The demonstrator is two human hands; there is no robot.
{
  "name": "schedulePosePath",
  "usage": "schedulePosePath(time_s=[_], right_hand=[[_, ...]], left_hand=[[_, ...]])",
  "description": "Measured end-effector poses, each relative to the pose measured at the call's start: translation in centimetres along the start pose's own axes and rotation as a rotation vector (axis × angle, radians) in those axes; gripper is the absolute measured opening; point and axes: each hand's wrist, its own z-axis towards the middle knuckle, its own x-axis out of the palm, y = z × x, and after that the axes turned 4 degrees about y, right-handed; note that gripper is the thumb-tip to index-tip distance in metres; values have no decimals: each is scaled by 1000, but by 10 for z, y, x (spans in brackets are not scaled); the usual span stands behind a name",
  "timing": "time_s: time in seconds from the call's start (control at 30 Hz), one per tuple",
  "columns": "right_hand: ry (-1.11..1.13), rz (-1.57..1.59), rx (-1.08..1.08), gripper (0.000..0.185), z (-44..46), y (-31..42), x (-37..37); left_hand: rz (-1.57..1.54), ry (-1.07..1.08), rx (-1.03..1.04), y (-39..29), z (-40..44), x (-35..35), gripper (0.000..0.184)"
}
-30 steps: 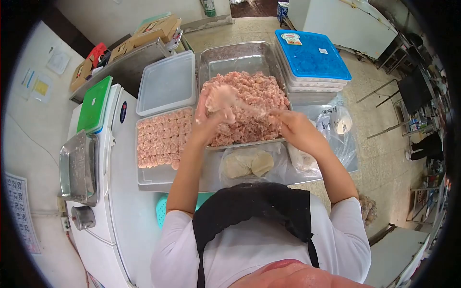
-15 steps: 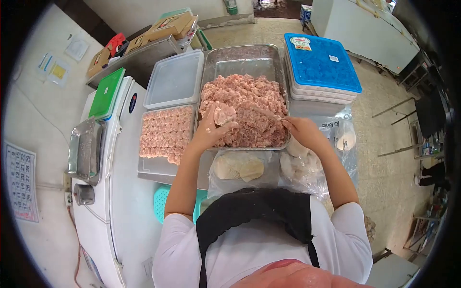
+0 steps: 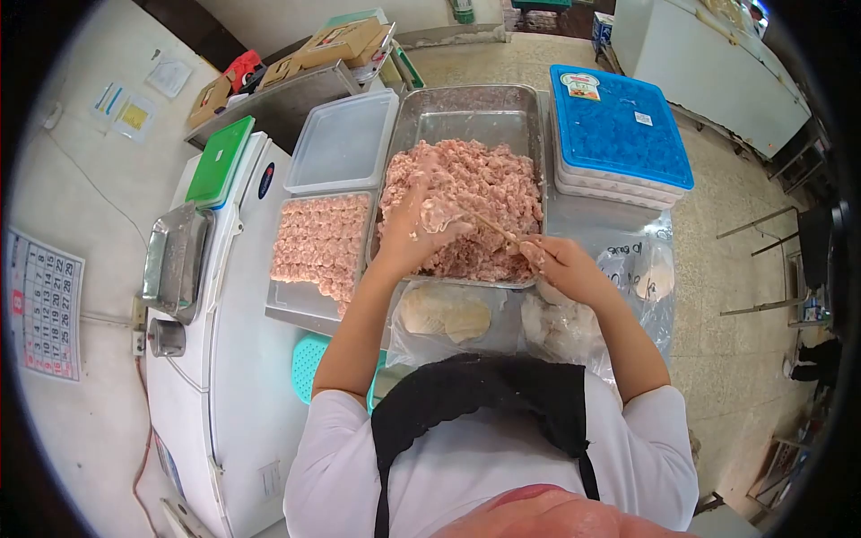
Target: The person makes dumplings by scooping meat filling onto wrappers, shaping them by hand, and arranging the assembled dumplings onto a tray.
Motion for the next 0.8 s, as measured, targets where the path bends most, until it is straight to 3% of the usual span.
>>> schedulePosePath(time_s=[0.03,0.13,0.23,0.33,0.43,0.47,0.57,0.63,0.73,0.8], right_hand=[[-41,-103,-59,32,-1,5,0],[-97,-307,-218,30,5,2,9],[-49,-438,-273,28,15,-15,14],[4,-583,-240,25,31,-27,-10],[-35,-812,-98,26,29,-4,-20],[-63,-898,-35,28,27,7,-18],[-199,-758,-288,20,23,8,18],[-115,-857,-151,19,38,-37,16],[-53,-936,-52,24,33,-27,-2],[-74,-840,-44,26,16,-4,-8]], left_hand=[[-8,-4,76,3,2,1,71],[-276,318,-134,9,2,-2,48],[-369,202,-140,21,-11,3,37],[-311,405,-222,38,-6,-3,40],[-268,69,-414,48,-26,10,43],[-289,92,-417,58,-28,13,44],[-259,185,-459,74,-27,17,49],[-101,281,-513,55,-22,9,53],[-290,79,-407,37,-40,1,56],[-372,145,-221,31,-41,-11,55]])
